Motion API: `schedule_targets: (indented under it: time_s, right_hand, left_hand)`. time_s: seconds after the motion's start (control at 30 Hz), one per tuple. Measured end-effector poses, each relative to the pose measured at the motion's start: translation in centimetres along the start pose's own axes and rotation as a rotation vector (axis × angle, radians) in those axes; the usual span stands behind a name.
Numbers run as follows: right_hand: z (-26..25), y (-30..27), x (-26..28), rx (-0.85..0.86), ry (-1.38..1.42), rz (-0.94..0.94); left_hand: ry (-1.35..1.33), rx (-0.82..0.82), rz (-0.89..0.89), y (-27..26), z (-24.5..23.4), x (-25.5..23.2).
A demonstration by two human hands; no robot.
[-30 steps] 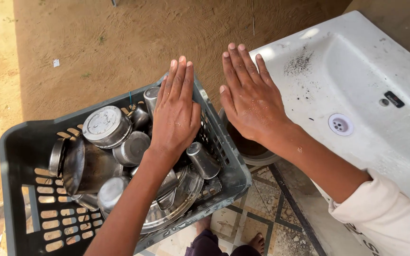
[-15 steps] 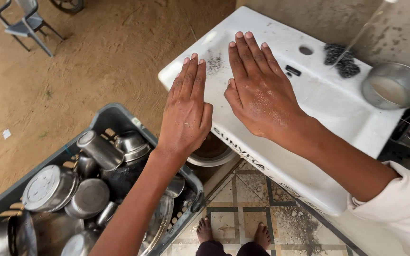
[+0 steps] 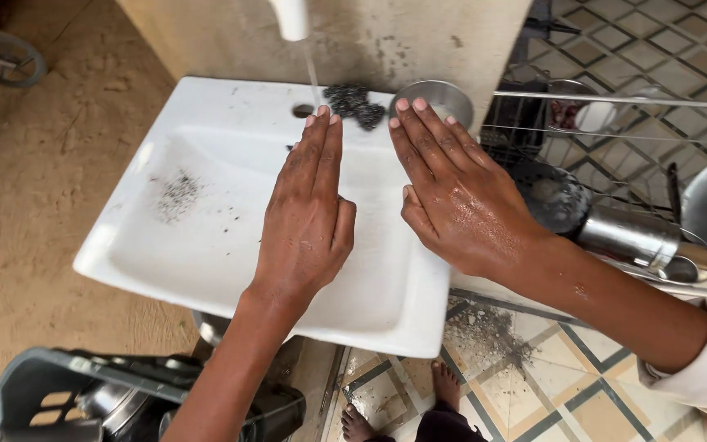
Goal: Wash stainless steel cups and pots at a sink.
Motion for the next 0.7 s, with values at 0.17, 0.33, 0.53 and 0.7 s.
schedule_targets:
  time_s: [0.17,0.33,0.53,0.7]
  right_hand:
    - [-2.4,-4.9,-7.2,0.018,-0.128,0.114]
    - [-4.0,-10.0,-14.2,0.061,-0.243,0.229]
    - [-4.7,-15.1,-20.6,0.083,-0.329,0.322]
    - [-3.0,-17.6,-24.4,0.118,-0.335,0.377]
  left_hand:
    - [-0.118,0.055,0.144,4.6,6.3,-4.6]
    - [-0.212,0.111,0.256,8.6,13.5,-9.7]
    - [-0.253,0.160,0.405,11.6,22.5,-14.6]
    - [-0.232,0.202,0.441,12.2,28.2,-16.5]
Point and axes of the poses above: each hand's wrist, its own y-axis towards the middle knuckle, its own z-axis out of the palm, x = y × z, the point moved 1 cm from there along y, towards the middle knuckle, and after that the axes turned 10 degrees about -x, right-handed, at the moved point
